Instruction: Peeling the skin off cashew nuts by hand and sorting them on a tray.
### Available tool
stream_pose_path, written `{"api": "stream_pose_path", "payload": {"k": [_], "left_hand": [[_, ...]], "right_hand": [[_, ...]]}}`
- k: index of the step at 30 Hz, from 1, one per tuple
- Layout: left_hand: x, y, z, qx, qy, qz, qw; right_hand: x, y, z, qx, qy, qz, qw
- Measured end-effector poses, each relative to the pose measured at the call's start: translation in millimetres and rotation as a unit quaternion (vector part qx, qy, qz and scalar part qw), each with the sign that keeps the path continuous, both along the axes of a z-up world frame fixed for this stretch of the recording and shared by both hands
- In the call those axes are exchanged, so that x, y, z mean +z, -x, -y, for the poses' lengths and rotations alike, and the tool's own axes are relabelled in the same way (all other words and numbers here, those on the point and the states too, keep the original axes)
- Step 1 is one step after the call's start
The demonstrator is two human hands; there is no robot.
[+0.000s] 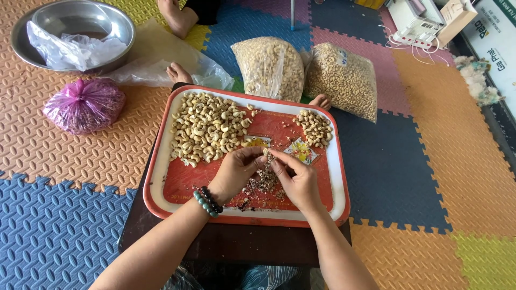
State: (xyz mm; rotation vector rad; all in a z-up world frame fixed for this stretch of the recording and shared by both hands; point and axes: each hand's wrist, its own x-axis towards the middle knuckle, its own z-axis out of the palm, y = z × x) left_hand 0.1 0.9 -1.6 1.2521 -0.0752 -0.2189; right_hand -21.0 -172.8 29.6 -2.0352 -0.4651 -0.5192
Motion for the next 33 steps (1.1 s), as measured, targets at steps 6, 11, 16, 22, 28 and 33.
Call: {"api": "stream_pose_path", "payload": {"k": [6,11,16,22,28,33], "left_hand": [[3,0,-1,0.009,-0.068,0.037,0.997],[14,6,-1,0.0,-0.06,0.001,0.998],[22,6,-2,0.001,-0.05,-0.018,0.999],[27,6,-3,0.003,-0.026,-0.022,0.999],[29,7,-4,0.002,-0.018,-0.032,0.999],[31,6,-6,-0.012,-0.009,-0.05,0.999]], "right_hand": [[2,-1,-2,-0.002,0.062,0.046,0.997],[-7,-1,3,-0.043,0.191,0.118,0.974],[-5,-4,1,-0.024,0.128,0.065,0.989],[1,-2,-1,-0.008,0.033,0.004,0.999],[-4,-1,1,-0.001,0.055,0.021,0.998],[2,4,-4,-0.003,0.069,0.035,0.997]]}}
